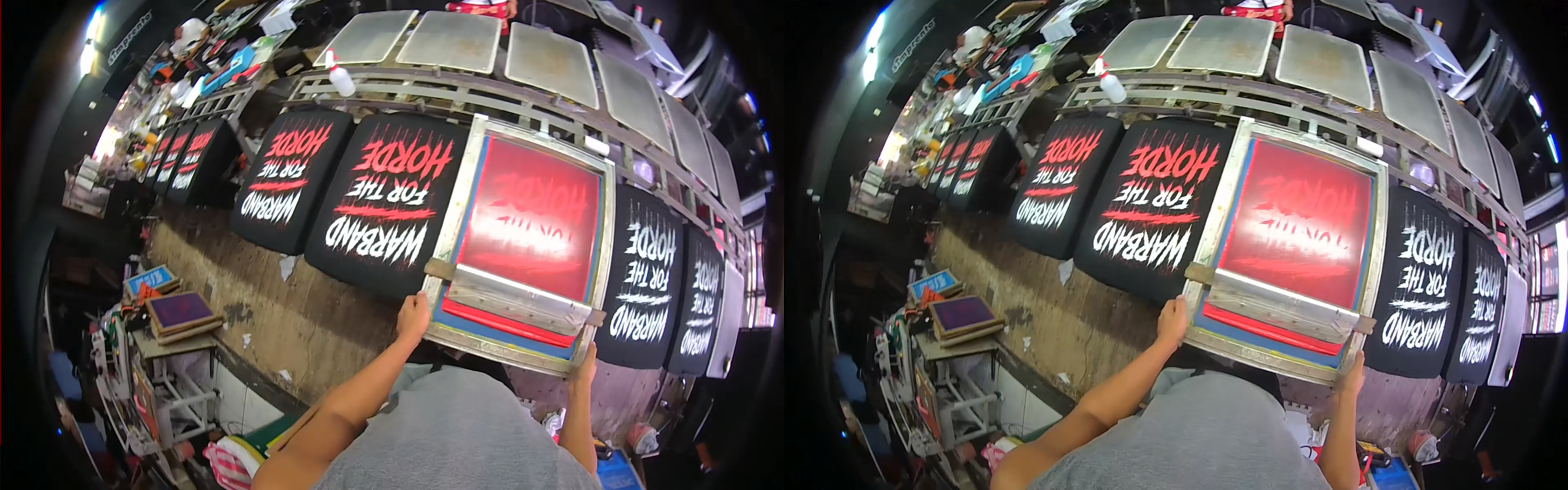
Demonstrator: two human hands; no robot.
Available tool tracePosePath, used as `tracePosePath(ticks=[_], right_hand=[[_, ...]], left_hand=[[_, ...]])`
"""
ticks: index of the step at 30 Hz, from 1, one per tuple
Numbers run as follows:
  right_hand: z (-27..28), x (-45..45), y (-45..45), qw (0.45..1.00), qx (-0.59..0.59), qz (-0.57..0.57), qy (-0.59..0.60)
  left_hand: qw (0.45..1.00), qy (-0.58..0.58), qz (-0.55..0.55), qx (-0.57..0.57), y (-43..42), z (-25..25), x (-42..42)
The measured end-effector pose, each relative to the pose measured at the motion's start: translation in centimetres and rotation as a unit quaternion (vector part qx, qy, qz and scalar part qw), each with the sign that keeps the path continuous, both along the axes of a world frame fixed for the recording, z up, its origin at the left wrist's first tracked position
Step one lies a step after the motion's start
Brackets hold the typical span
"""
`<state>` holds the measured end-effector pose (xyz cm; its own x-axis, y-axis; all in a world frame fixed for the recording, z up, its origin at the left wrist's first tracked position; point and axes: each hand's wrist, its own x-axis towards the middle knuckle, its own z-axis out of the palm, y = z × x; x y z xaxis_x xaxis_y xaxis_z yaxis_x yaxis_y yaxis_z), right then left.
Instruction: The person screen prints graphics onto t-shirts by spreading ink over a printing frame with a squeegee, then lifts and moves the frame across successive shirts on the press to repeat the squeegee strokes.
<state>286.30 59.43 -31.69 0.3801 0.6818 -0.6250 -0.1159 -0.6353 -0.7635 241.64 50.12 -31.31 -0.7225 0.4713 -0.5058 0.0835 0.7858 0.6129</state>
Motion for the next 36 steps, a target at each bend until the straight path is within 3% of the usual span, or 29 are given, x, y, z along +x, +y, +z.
tracePosePath(ticks=[8, 22, 27, 31, 34, 36], right_hand=[[-3.6, 3.5, 1.5, 0.999, 0.002, 0.021, 0.041], [-1.5, 3.2, 2.0, 1.0, -0.011, 0.022, 0.0], [-1.0, 2.7, 2.5, 1.0, -0.014, 0.02, -0.015], [-1.5, 2.3, 1.8, 0.995, 0.008, 0.027, -0.092], [-1.8, 2.4, 2.0, 0.981, 0.03, 0.059, -0.183], [-2.1, 2.4, 2.2, 0.972, 0.027, 0.081, -0.221]], left_hand=[[1.0, -0.002, -0.002, -0.018, 1.2, -0.3, 1.7], [1.0, 0.013, -0.02, 0.0, 2.1, -0.4, 2.2], [0.995, 0.009, -0.017, 0.098, 2.6, 1.1, 2.7], [0.991, 0.013, -0.067, 0.117, 2.3, 1.3, 2.7], [0.978, 0.101, -0.121, 0.139, 2.2, -0.3, 2.6], [0.979, 0.109, -0.16, 0.064, 2.5, -0.2, 2.5]])
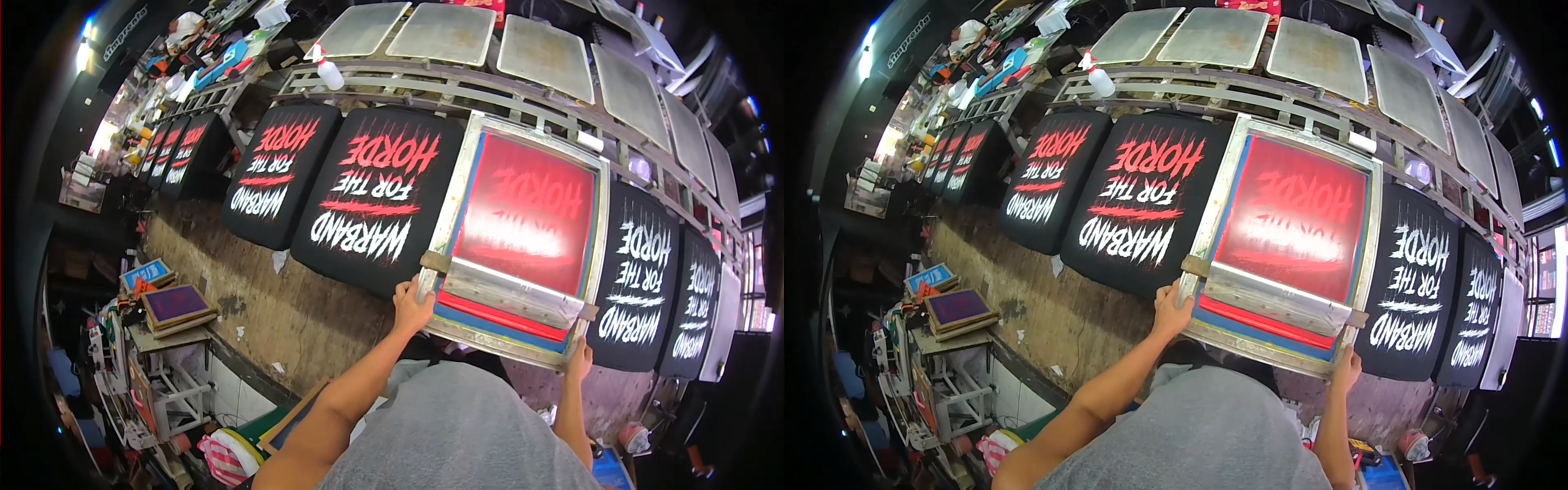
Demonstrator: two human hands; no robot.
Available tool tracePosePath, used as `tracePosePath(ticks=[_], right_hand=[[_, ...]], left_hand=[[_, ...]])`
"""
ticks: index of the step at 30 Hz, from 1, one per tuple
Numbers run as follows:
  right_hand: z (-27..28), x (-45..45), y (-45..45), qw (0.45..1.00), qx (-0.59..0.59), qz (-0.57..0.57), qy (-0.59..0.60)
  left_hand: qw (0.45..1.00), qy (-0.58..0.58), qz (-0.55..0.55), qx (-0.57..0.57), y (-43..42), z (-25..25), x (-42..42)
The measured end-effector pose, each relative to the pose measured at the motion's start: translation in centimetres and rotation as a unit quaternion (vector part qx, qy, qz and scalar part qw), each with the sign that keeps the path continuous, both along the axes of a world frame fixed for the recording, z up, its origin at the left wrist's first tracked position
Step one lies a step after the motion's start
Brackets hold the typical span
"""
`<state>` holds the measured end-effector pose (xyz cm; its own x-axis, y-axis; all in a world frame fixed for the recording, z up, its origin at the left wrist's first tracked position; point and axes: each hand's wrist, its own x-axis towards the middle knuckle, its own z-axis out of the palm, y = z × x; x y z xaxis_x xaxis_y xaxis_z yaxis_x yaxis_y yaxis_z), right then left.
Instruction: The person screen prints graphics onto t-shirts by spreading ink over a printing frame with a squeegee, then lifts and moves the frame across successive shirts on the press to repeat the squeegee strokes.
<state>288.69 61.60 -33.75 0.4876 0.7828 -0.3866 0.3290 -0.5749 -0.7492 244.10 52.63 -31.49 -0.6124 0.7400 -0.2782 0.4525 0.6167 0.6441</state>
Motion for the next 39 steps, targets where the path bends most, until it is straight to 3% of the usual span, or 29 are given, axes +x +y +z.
tracePosePath(ticks=[3, 7, 9, 14, 17, 19, 20, 22, 24, 26, 28, 29, 31, 33, 35, 36, 38, 39], right_hand=[[-0.8, -0.5, 0.7, 0.995, 0.014, 0.03, -0.092], [-0.9, -0.8, 0.9, 0.993, 0.002, 0.031, -0.116], [-2.2, 0.6, 1.3, 0.993, -0.046, 0.031, -0.108], [-0.8, 0.9, -1.0, 0.976, 0.01, -0.069, -0.204], [-2.6, 1.9, -7.0, 0.955, -0.016, -0.096, -0.28], [-4.4, 0.1, -12.6, 0.932, -0.07, -0.077, -0.348], [-5.3, -1.3, -15.6, 0.924, -0.097, -0.065, -0.364], [-8.6, -3.8, -21.8, 0.931, -0.066, 0.005, -0.358], [-7.7, -9.1, -25.6, 0.912, -0.253, 0.097, -0.309], [-8.5, -13.2, -28.4, 0.913, -0.338, 0.119, -0.193], [-10.4, -16.1, -30.8, 0.93, -0.333, 0.128, -0.094], [-9.4, -18.1, -30.7, 0.93, -0.334, 0.12, -0.095], [-6.6, -21.8, -29.2, 0.933, -0.349, 0.08, 0.033], [-5.5, -23.8, -28.2, 0.941, -0.33, 0.064, 0.024], [-6.4, -23.8, -28.2, 0.954, -0.29, 0.077, -0.01], [-6.5, -23.7, -27.9, 0.953, -0.292, 0.077, -0.01], [-6.3, -24.0, -26.7, 0.952, -0.301, 0.04, 0.018], [-6.1, -24.3, -26.1, 0.952, -0.303, 0.036, 0.014]], left_hand=[[0.996, -0.01, -0.011, -0.088, 0.7, 1.7, -0.1], [0.996, -0.002, -0.056, -0.071, 0.2, -0.2, -1.7], [0.995, -0.029, -0.089, -0.029, -0.4, -1.2, -3.1], [0.978, -0.175, -0.069, 0.091, -3.1, 0.2, -8.0], [0.948, -0.284, -0.134, 0.052, -6.6, -1.2, -14.3], [0.926, -0.332, -0.149, -0.101, -8.7, -2.1, -18.7], [0.923, -0.336, -0.157, -0.104, -9.2, -2.3, -20.9], [0.931, -0.211, -0.217, -0.205, -10.5, -2.9, -25.3], [0.95, -0.084, -0.25, -0.168, -13.9, -10.3, -29.9], [0.94, -0.079, -0.203, -0.262, -15.1, -12.8, -33.7], [0.935, -0.059, -0.2, -0.288, -16.9, -16.1, -36.9], [0.931, -0.038, -0.187, -0.312, -17.2, -17.1, -38.0], [0.92, -0.028, -0.219, -0.323, -17.3, -17.7, -39.4], [0.91, -0.018, -0.247, -0.332, -16.7, -18.7, -40.5], [0.791, 0.005, -0.507, -0.342, -15.7, -20.8, -41.3], [0.791, 0.004, -0.507, -0.344, -15.1, -20.0, -41.0], [0.852, -0.089, -0.359, -0.37, -13.5, -17.2, -39.2], [0.852, -0.09, -0.356, -0.373, -12.7, -16.5, -38.8]])
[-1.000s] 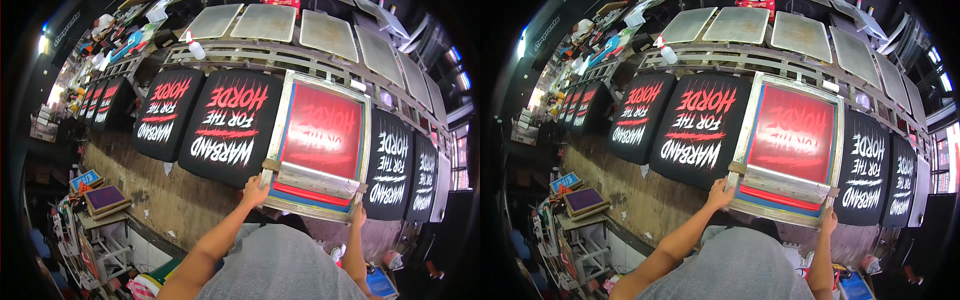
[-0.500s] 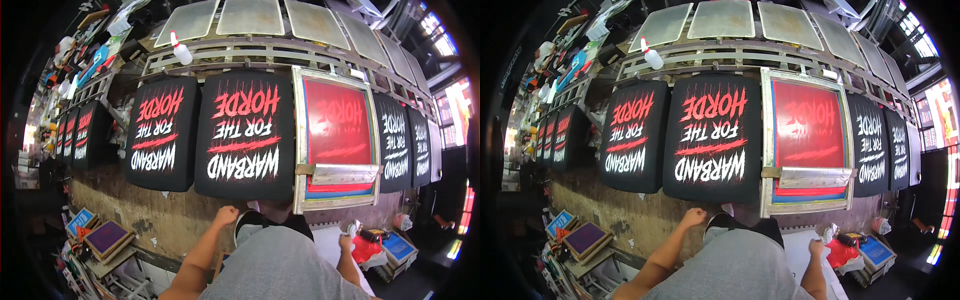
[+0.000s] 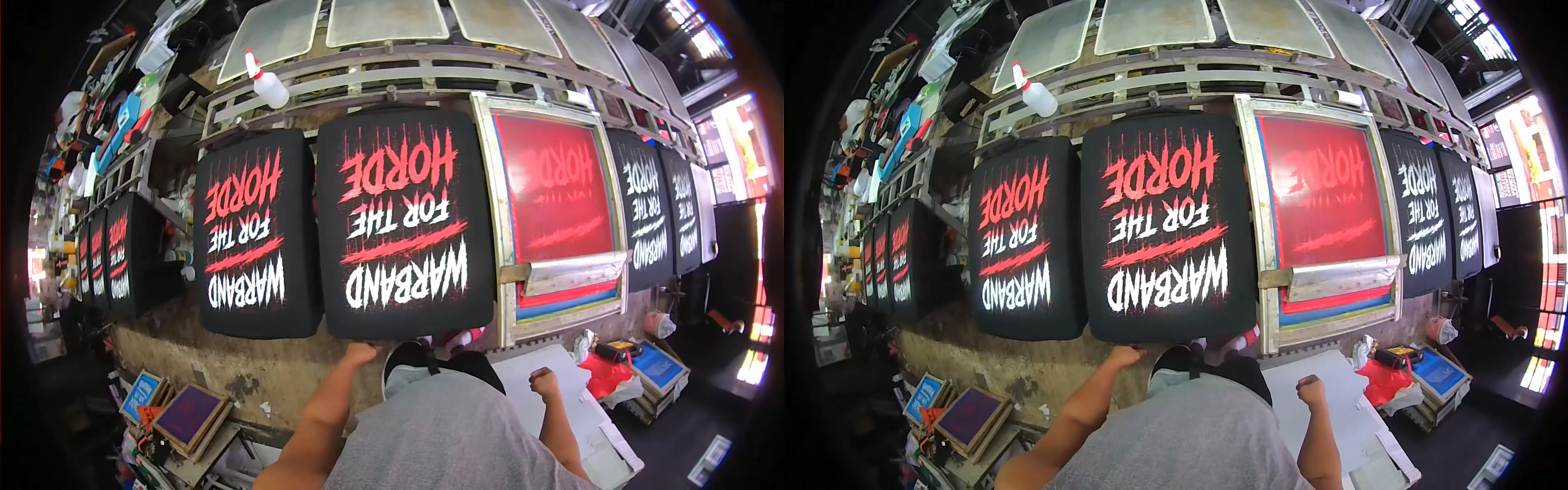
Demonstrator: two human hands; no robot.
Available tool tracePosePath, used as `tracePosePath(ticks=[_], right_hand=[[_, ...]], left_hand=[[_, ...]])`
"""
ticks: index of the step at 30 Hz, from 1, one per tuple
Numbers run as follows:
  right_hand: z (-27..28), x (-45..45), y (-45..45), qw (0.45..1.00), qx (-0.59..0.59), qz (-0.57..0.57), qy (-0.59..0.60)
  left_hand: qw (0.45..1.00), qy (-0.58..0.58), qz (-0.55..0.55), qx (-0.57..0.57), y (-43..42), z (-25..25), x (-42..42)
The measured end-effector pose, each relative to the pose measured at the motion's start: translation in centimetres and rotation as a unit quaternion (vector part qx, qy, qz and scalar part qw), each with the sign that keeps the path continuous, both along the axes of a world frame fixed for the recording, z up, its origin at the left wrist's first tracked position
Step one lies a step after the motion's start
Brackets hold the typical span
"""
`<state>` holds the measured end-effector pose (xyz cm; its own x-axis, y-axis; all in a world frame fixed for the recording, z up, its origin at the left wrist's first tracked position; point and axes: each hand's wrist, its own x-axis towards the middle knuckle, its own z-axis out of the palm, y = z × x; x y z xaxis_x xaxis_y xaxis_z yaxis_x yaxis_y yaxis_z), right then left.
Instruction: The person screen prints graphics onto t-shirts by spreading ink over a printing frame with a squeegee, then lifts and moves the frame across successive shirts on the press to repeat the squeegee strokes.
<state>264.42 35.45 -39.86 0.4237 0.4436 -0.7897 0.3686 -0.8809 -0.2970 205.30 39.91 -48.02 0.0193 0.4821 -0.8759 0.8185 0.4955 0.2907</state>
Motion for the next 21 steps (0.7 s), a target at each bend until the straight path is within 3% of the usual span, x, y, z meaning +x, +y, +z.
tracePosePath(ticks=[3, 11, 14, 18, 21], right_hand=[[0.6, -1.1, 1.4, 1.0, 0.001, 0.006, 0.027], [-0.4, -4.2, 3.4, 0.994, -0.038, 0.089, 0.053], [-0.2, -5.2, 4.3, 0.993, -0.036, 0.095, 0.062], [-1.4, -4.8, 4.5, 0.993, -0.011, 0.114, 0.032], [-0.5, -5.2, 5.4, 0.992, -0.017, 0.111, 0.052]], left_hand=[[0.999, -0.001, -0.035, -0.007, 0.8, 0.2, 0.3], [0.99, -0.062, 0.112, 0.056, -2.9, -4.3, -1.8], [0.996, -0.031, 0.065, 0.061, -5.2, -6.8, -2.8], [0.997, 0.023, 0.074, 0.003, -6.6, -6.5, -3.3], [0.986, -0.019, 0.164, -0.005, -6.7, -4.6, -3.4]])
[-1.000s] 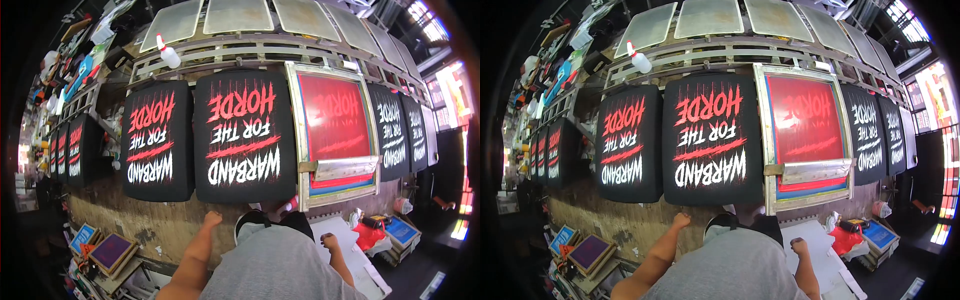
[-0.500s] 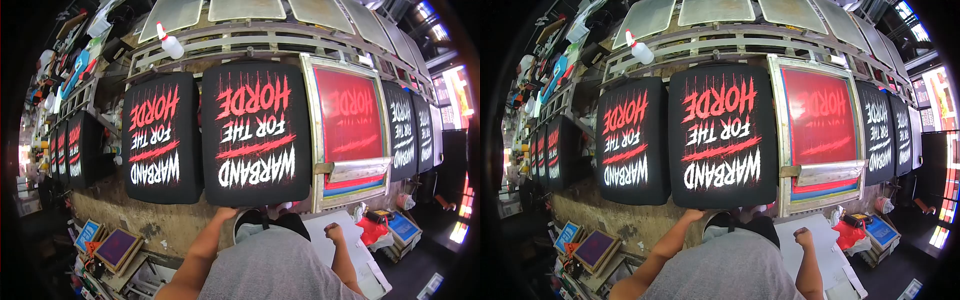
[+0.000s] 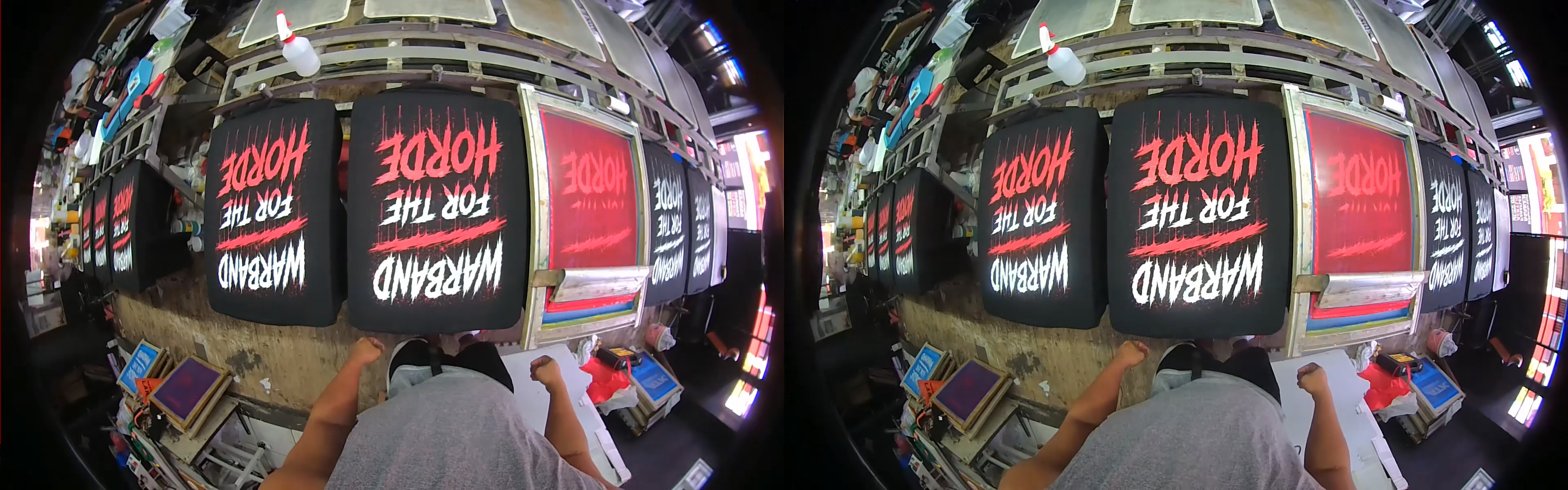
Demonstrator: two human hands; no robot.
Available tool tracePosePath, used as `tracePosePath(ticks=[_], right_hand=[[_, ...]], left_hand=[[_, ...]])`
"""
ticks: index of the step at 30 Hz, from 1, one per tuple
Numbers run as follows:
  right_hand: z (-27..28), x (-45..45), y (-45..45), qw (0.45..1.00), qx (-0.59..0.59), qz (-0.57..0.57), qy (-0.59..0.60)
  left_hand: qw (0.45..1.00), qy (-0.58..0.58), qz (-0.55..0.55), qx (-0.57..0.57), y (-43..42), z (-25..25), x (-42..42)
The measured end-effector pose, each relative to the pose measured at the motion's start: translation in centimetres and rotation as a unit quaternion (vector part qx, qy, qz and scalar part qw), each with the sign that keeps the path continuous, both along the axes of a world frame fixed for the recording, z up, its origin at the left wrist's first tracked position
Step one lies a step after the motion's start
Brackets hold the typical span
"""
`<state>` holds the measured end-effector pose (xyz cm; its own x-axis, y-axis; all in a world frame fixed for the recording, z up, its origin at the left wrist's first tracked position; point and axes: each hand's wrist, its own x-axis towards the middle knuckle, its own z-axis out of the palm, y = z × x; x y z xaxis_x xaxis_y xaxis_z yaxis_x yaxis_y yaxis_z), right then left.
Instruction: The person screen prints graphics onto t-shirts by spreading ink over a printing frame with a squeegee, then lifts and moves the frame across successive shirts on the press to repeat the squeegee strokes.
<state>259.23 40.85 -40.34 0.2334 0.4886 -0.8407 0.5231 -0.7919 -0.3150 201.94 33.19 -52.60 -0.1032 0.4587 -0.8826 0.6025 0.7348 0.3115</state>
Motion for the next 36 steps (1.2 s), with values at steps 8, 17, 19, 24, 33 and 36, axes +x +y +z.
tracePosePath(ticks=[8, 17, 19, 24, 33, 36], right_hand=[[1.8, -1.7, 1.1, 0.999, -0.013, -0.035, 0.015], [2.1, 0.0, 0.6, 0.998, 0.012, -0.057, 0.006], [2.1, 0.6, 0.2, 0.998, 0.019, -0.059, 0.007], [3.0, 2.2, -0.2, 0.999, 0.025, -0.048, -0.009], [2.3, 9.4, 0.9, 0.999, 0.045, 0.009, -0.025], [1.6, 13.2, 1.7, 0.997, 0.061, 0.031, -0.03]], left_hand=[[0.994, 0.047, -0.097, -0.002, 4.1, 4.0, 1.9], [0.993, 0.017, -0.083, 0.077, 4.6, 2.0, 2.9], [0.997, -0.003, -0.066, 0.036, 5.7, 4.0, 3.3], [0.995, 0.049, -0.029, 0.083, 4.9, 3.2, 5.0], [0.99, 0.081, -0.009, 0.113, 1.5, 1.4, 7.9], [0.975, 0.118, 0.02, 0.189, 1.1, 2.1, 10.5]])
